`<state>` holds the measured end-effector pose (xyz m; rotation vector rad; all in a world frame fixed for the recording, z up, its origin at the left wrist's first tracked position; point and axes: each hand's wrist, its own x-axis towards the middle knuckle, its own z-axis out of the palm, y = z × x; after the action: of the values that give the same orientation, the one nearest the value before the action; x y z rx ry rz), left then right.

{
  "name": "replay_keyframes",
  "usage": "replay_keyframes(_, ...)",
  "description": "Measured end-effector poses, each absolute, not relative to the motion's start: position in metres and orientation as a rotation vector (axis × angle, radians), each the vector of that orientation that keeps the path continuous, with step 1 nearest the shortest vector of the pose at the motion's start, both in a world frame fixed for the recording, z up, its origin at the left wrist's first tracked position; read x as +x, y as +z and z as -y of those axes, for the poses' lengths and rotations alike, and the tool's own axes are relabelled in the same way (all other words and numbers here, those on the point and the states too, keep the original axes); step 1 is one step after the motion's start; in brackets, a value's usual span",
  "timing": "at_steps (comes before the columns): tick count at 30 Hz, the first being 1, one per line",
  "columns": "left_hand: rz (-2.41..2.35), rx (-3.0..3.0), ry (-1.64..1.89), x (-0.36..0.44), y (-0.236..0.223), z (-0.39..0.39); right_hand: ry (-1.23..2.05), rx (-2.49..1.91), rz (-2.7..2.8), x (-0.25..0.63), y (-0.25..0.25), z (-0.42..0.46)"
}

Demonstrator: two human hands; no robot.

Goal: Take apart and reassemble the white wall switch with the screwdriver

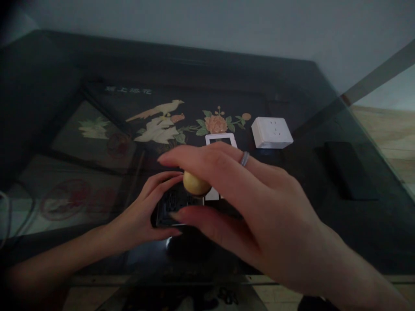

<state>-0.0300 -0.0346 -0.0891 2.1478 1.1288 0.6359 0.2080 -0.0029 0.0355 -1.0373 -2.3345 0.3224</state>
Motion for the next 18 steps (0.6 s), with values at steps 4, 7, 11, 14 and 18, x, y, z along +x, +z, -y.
replay_keyframes(4,-1.081,2.081,0.486,-0.037,-0.079,0.032,0.428,-1.055,2.419,0.212,0.037,0.009)
replay_keyframes(7,-1.042,2.063,0.424,-0.042,-0.072,0.029,0.372,-1.112,2.328,0.213,0.037,0.014)
replay_keyframes(11,-1.046,1.998,0.398,-0.045,-0.068,0.027,0.342,-1.07,2.333,0.213,0.036,0.014)
replay_keyframes(14,-1.064,1.952,0.387,-0.044,-0.07,0.027,0.307,-1.101,2.321,0.213,0.034,0.014)
replay_keyframes(18,-1.098,1.93,0.446,-0.042,-0.074,0.027,0.294,-1.108,2.269,0.212,0.031,0.014)
